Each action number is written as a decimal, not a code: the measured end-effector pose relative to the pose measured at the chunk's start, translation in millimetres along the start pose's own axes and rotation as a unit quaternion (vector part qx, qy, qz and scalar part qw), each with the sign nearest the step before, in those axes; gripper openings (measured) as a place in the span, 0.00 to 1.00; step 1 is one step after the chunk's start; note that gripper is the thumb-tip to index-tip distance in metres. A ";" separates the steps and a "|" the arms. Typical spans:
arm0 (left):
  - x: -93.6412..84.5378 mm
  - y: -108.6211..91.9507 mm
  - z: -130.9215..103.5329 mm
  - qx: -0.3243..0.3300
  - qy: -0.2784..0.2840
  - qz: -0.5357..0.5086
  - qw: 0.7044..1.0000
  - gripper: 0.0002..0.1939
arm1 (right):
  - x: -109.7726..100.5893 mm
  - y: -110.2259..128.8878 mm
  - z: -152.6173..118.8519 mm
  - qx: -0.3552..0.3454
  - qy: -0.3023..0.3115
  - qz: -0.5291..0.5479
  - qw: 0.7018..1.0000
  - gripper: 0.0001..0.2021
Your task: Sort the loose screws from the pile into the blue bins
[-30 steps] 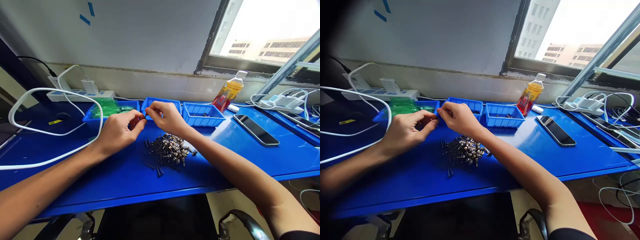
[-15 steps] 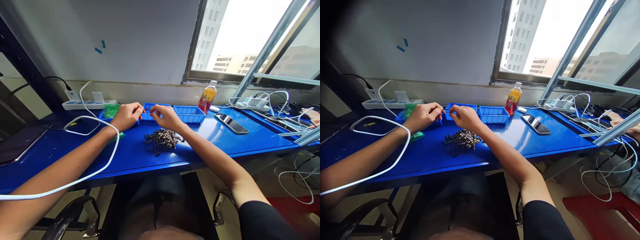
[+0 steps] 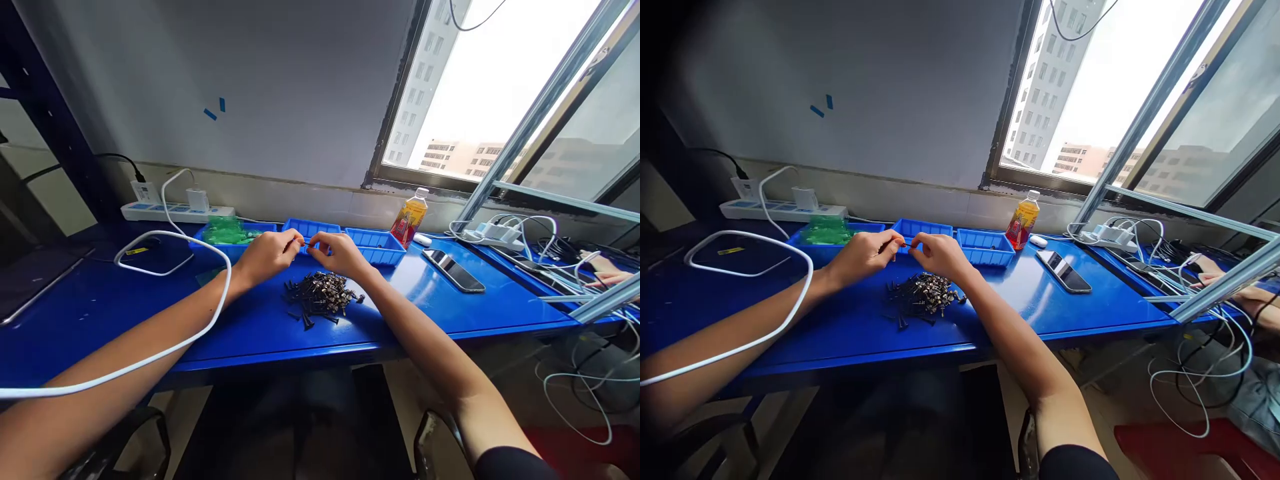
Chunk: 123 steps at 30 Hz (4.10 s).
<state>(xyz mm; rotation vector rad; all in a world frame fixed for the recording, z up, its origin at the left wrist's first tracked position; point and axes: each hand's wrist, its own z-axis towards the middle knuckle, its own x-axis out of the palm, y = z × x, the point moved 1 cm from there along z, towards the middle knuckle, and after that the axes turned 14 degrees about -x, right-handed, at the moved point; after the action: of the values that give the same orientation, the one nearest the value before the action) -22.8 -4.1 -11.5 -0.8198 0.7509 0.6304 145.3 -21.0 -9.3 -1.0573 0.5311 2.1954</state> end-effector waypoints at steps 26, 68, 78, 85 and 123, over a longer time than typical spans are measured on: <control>3.8 -11.3 -4.3 -0.087 -0.026 -0.066 0.994 0.18 | -2.4 11.3 -2.5 -0.022 -0.035 -0.008 0.999 0.04; 11.0 -8.7 -7.6 -0.088 0.095 -0.046 0.990 0.15 | -3.8 1.8 -4.1 0.049 -0.022 -0.023 0.998 0.05; 11.5 -10.4 -10.4 -0.063 0.158 0.036 0.985 0.13 | -20.3 -27.1 -13.3 0.171 -0.166 -0.035 0.971 0.05; 13.9 -8.7 -9.6 -0.037 0.173 0.067 0.982 0.12 | -15.9 -28.9 -13.4 0.193 -0.171 -0.094 0.962 0.06; 15.8 -8.5 -6.3 -0.019 0.111 0.016 0.993 0.08 | -0.2 8.7 -6.2 0.004 0.029 0.010 1.000 0.05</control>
<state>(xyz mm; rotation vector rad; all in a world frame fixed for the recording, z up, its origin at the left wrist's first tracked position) -9.4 -10.5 -23.4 -0.9246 0.9581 0.5890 142.8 -30.9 -12.1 -1.1195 0.5773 2.1841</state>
